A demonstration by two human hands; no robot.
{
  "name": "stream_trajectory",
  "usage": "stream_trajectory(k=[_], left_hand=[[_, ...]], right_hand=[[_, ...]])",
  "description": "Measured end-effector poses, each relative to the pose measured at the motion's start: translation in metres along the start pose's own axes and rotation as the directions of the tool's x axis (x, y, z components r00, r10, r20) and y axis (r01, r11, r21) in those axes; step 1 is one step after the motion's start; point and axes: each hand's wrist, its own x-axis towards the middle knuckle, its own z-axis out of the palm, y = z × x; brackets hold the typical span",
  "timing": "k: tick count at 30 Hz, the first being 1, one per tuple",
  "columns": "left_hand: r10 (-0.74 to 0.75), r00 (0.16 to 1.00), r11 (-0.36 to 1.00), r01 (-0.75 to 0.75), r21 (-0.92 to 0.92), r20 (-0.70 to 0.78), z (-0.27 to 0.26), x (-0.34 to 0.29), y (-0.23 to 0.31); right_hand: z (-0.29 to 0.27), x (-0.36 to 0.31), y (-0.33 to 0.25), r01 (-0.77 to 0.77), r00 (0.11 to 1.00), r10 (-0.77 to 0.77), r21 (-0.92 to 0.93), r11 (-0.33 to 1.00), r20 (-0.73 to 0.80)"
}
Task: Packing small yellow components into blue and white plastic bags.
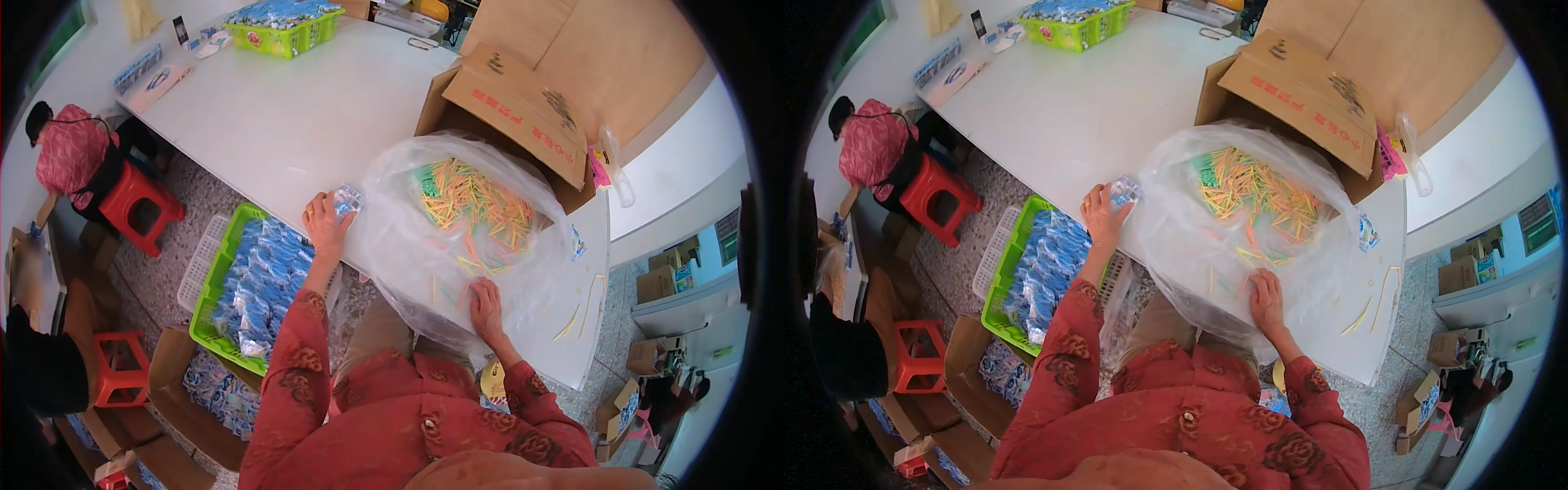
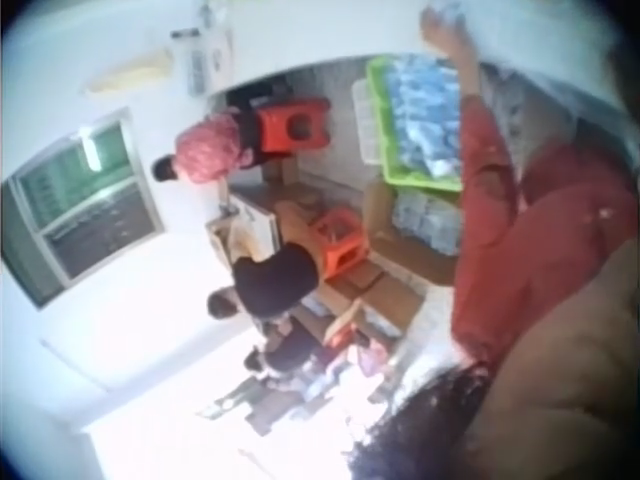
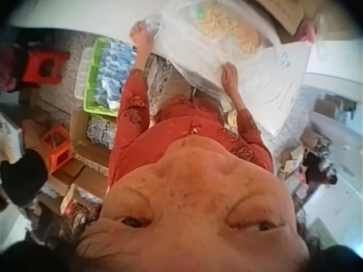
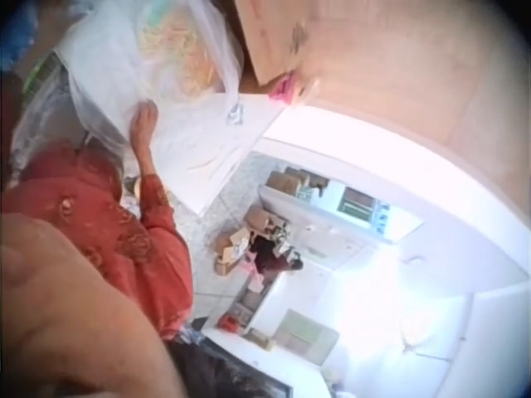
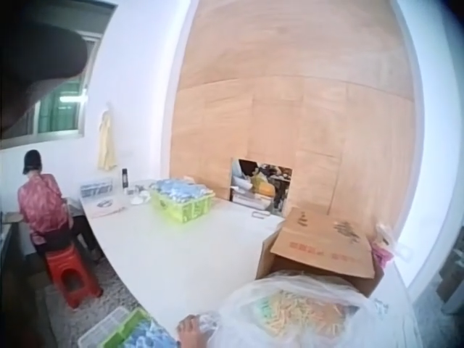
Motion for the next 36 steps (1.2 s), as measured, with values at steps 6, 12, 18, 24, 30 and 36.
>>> stream_trajectory(k=[6,12,18,24,30,36], left_hand=[[0.087,0.996,0.996,-0.086,-0.039,0.030,0.004,0.007,0.013],[-0.094,0.987,0.980,0.115,-0.162,0.133,0.011,0.014,-0.018],[-0.035,0.998,0.982,0.043,-0.185,0.044,-0.004,0.039,-0.038],[0.046,0.993,0.982,-0.025,-0.190,0.111,0.005,0.054,-0.035],[-0.112,0.990,0.897,0.138,-0.420,0.087,-0.031,0.053,-0.016],[-0.183,0.888,0.456,0.458,-0.763,0.423,-0.065,-0.011,0.120]], right_hand=[[-0.003,-0.010,0.003,0.019,0.998,-0.022,-0.048,0.999,-0.059],[0.008,-0.019,0.015,0.061,0.991,-0.062,-0.012,0.998,-0.118],[0.015,-0.019,0.020,0.036,0.995,-0.035,0.010,0.999,-0.093],[0.009,-0.020,0.014,0.045,0.994,-0.043,0.012,0.999,-0.100],[0.023,-0.020,0.013,0.139,0.979,-0.128,0.062,0.988,-0.158],[-0.011,-0.006,0.006,-0.187,0.917,0.312,0.424,0.886,-0.248]])
